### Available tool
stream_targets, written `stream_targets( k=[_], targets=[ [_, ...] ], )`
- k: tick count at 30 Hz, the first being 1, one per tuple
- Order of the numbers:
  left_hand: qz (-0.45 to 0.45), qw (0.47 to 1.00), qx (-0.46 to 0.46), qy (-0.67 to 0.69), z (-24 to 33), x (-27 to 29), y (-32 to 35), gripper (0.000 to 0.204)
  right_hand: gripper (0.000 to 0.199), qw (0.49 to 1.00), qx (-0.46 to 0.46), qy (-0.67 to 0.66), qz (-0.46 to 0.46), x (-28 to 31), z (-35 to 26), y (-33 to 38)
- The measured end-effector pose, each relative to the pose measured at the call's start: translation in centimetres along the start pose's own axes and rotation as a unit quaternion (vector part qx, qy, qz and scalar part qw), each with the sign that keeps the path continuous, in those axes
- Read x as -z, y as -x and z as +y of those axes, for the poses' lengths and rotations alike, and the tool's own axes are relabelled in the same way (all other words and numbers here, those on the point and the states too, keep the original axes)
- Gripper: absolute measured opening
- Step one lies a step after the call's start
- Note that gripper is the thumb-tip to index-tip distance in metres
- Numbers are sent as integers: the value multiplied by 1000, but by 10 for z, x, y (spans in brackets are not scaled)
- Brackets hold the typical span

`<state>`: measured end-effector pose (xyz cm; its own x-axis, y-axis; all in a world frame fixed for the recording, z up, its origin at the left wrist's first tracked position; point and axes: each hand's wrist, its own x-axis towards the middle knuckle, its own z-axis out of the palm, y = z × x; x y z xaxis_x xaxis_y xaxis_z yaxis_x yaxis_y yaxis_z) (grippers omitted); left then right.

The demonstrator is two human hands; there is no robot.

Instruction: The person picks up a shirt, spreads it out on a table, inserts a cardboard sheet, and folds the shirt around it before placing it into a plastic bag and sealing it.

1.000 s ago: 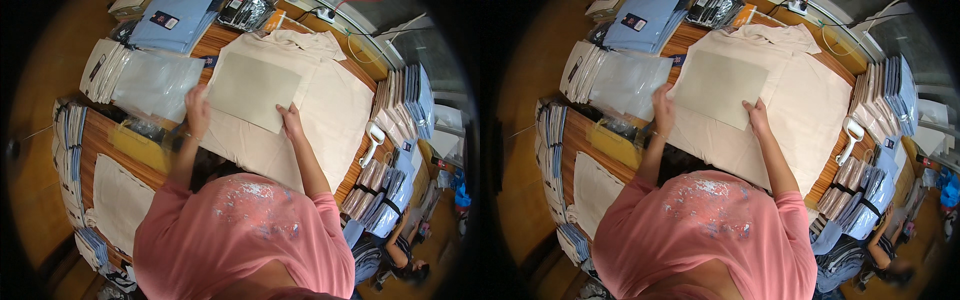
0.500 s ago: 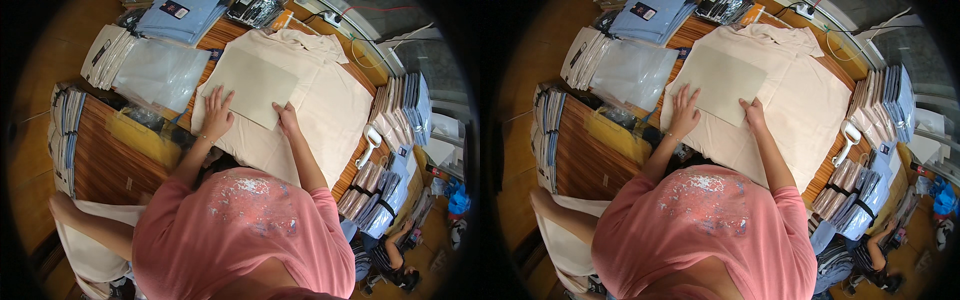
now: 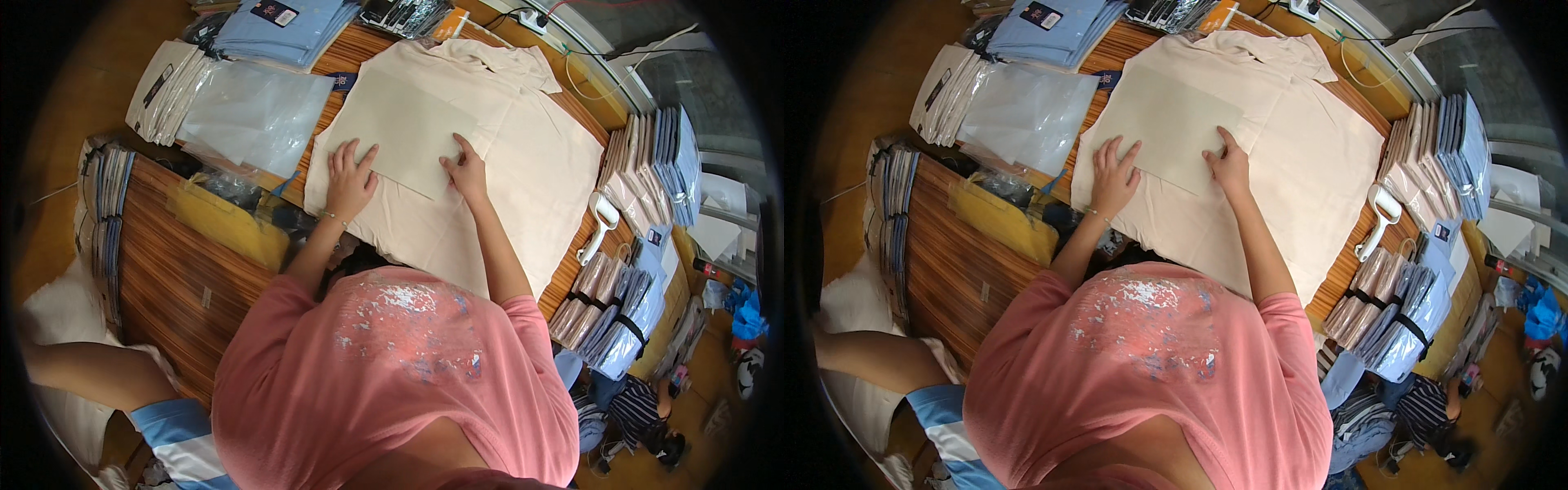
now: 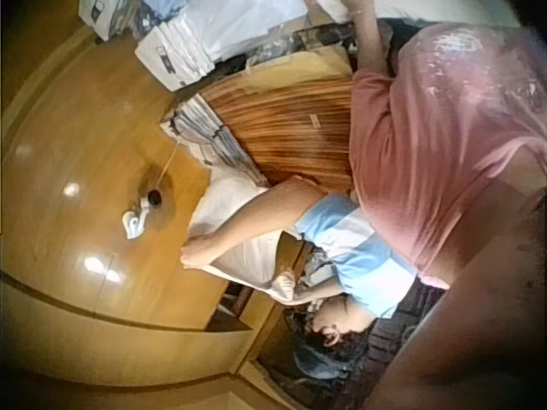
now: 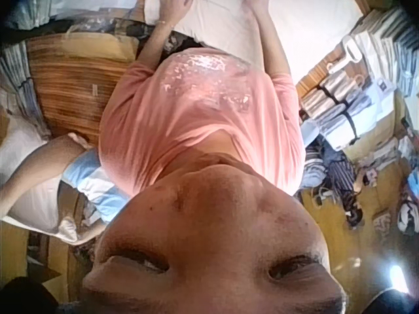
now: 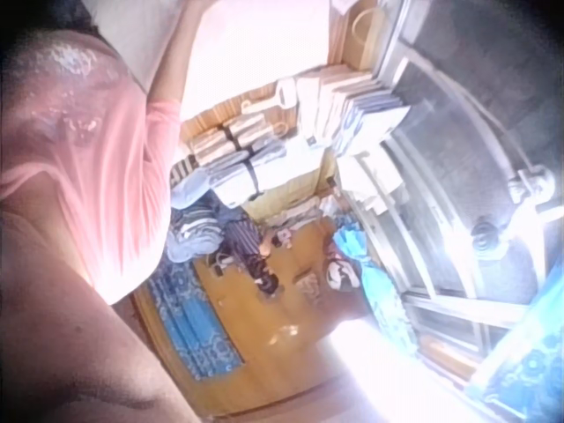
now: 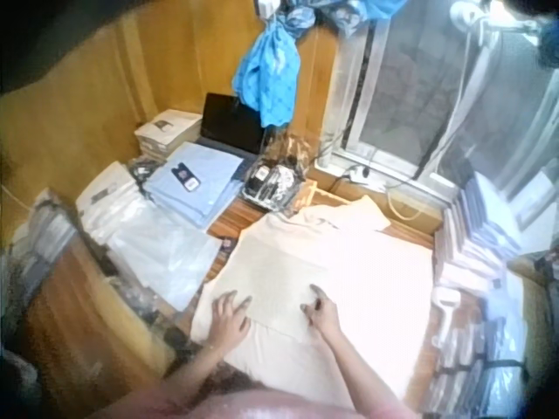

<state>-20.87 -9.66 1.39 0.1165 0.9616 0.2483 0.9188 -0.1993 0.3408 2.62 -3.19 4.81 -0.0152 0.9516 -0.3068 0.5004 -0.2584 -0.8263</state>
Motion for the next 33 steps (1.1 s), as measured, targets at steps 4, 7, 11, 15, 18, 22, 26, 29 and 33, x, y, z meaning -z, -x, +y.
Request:
stream_targets(
  k=[4,7,11,15,18,22,26,29,33],
  targets=[
    [4,1000,1,5,1,0,0,55,58,999,20,46,0,1,10,-7],
    [7,1000,6,5,1,-1,0,56,60,997,9,73,-7,1,7,-6],
    [11,1000,1,5,0,-2,0,54,61,997,-8,78,-6,1,5,-5],
    [21,1000,17,9,-1,-4,1,48,60,996,-9,93,-10,0,1,-6],
    [30,999,12,4,0,-3,0,47,59,992,10,126,1,0,4,-7],
    [50,998,-16,22,22,30,-1,38,54,988,48,132,63,16,10,10],
    [-302,878,181,324,20,56,58,24,34,981,36,148,121,71,54,94],
    [-444,617,429,488,-8,28,117,42,31,960,-41,128,245,115,137,187],
    [-159,294,699,632,-35,-76,156,54,42,896,-128,293,307,121,201,281]
  ],
)
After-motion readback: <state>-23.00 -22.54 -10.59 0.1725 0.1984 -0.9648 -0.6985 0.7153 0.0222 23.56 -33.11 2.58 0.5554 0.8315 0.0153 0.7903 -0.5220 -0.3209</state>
